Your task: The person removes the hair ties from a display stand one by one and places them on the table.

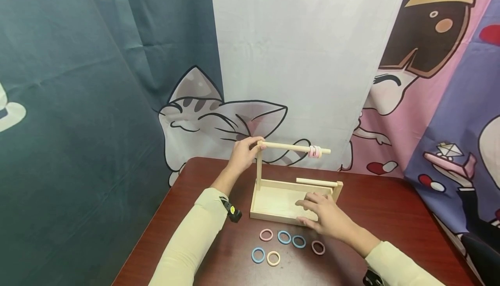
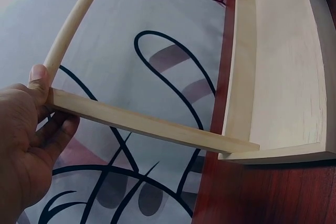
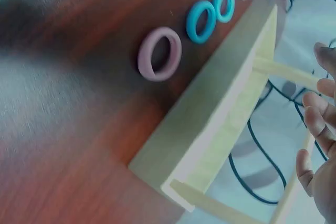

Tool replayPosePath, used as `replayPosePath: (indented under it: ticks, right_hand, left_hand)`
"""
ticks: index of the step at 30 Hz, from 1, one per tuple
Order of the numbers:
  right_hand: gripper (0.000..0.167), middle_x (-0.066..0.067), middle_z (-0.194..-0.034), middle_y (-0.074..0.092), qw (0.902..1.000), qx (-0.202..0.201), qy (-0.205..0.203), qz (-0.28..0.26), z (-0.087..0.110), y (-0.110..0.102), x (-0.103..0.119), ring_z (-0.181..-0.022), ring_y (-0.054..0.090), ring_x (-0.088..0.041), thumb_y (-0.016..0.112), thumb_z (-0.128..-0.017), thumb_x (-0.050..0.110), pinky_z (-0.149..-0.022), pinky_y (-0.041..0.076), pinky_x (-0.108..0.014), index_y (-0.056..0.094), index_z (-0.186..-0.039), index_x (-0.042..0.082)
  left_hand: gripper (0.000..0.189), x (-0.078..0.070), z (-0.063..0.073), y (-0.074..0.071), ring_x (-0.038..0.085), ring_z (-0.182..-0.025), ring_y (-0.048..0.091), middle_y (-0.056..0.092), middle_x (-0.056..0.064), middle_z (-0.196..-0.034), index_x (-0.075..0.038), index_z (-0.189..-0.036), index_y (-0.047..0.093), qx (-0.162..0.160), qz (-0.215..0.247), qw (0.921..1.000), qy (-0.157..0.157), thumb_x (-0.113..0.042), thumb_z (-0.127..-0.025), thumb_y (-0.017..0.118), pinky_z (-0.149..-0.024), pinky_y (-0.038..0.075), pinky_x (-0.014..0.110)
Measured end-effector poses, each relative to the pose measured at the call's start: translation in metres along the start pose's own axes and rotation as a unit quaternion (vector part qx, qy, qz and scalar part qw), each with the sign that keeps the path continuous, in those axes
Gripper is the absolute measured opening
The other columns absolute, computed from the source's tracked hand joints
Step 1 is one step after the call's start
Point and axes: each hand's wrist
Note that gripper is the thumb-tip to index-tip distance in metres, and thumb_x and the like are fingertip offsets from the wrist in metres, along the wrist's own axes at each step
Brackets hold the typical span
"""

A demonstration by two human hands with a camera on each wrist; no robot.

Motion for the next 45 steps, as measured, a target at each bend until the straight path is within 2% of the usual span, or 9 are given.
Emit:
replayPosePath:
  ticks: [8,15,20,26,30,33,41,45]
  right_hand:
    - [0.040,0.004,-0.100,0.068,0.9981,-0.049,0.034,-0.015,-0.003,-0.019,-0.025,-0.097,0.062,-0.015,0.097,-0.082,0.026,-0.079,0.038,-0.037,0.080,-0.117,0.016]
    - [0.040,-0.003,-0.104,0.069,0.9943,-0.079,0.068,-0.025,-0.007,-0.031,-0.049,-0.098,0.055,-0.020,0.097,-0.081,0.019,-0.078,0.034,-0.038,0.081,-0.117,0.014]
    - [0.043,-0.008,-0.109,0.069,0.9910,-0.087,0.097,-0.031,-0.009,-0.037,-0.065,-0.097,0.052,-0.022,0.097,-0.081,0.014,-0.077,0.034,-0.038,0.081,-0.121,0.013]
    - [0.045,-0.015,-0.108,0.068,0.9849,-0.072,0.154,-0.031,-0.013,-0.044,-0.081,-0.100,0.057,-0.036,0.095,-0.086,0.018,-0.079,0.046,-0.050,0.078,-0.126,0.005]
    - [0.055,-0.024,-0.120,0.068,0.9754,-0.036,0.212,-0.048,-0.018,-0.050,-0.088,-0.108,0.056,-0.044,0.091,-0.093,0.026,-0.088,0.049,-0.058,0.072,-0.138,0.001]
    - [0.062,-0.029,-0.128,0.067,0.9703,-0.027,0.234,-0.056,-0.023,-0.056,-0.093,-0.113,0.057,-0.047,0.090,-0.095,0.027,-0.092,0.048,-0.061,0.065,-0.145,-0.002]
    - [0.071,-0.030,-0.135,0.065,0.9669,-0.037,0.241,-0.076,-0.041,-0.059,-0.098,-0.116,0.057,-0.048,0.087,-0.097,0.020,-0.092,0.049,-0.062,0.053,-0.156,0.000]
    - [0.069,-0.029,-0.131,0.065,0.9706,-0.048,0.223,-0.076,-0.048,-0.054,-0.097,-0.115,0.058,-0.047,0.087,-0.097,0.015,-0.092,0.049,-0.063,0.054,-0.157,0.004]
  left_hand:
    - [0.032,0.000,0.003,0.002,0.021,-0.090,0.067,0.082,0.002,-0.105,-0.022,-0.122,0.083,0.001,0.001,1.0000,-0.002,-0.039,-0.096,0.081,-0.086,0.056,0.039]
    - [0.032,-0.001,0.004,0.001,0.021,-0.089,0.066,0.082,0.003,-0.106,-0.022,-0.123,0.083,0.001,0.006,1.0000,-0.001,-0.039,-0.096,0.081,-0.084,0.057,0.039]
    - [0.035,-0.001,0.001,0.001,0.022,-0.091,0.067,0.083,0.003,-0.110,-0.020,-0.124,0.083,0.000,0.004,1.0000,0.002,-0.040,-0.096,0.080,-0.088,0.058,0.043]
    - [0.037,0.000,-0.002,0.000,0.025,-0.094,0.066,0.083,0.004,-0.114,-0.018,-0.127,0.082,0.007,0.003,1.0000,0.000,-0.040,-0.097,0.079,-0.090,0.058,0.045]
    - [0.035,0.000,-0.002,-0.002,0.024,-0.094,0.066,0.083,0.004,-0.114,-0.019,-0.125,0.083,0.004,-0.001,1.0000,-0.002,-0.040,-0.097,0.079,-0.089,0.058,0.044]
    - [0.034,0.000,-0.001,-0.002,0.023,-0.093,0.066,0.083,0.003,-0.112,-0.021,-0.125,0.083,0.004,-0.006,1.0000,0.000,-0.040,-0.097,0.079,-0.087,0.057,0.042]
    - [0.035,0.003,0.000,0.001,0.022,-0.090,0.066,0.082,0.004,-0.107,-0.019,-0.126,0.083,0.003,-0.003,1.0000,0.009,-0.040,-0.097,0.080,-0.083,0.056,0.039]
    - [0.036,0.003,0.001,0.002,0.023,-0.091,0.065,0.082,0.004,-0.108,-0.018,-0.126,0.082,0.004,-0.001,1.0000,0.009,-0.040,-0.098,0.079,-0.085,0.056,0.041]
Point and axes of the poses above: each hand's wrist, its own z-axis away from the middle knuckle, its own y-axis out of the palm, x = y × z
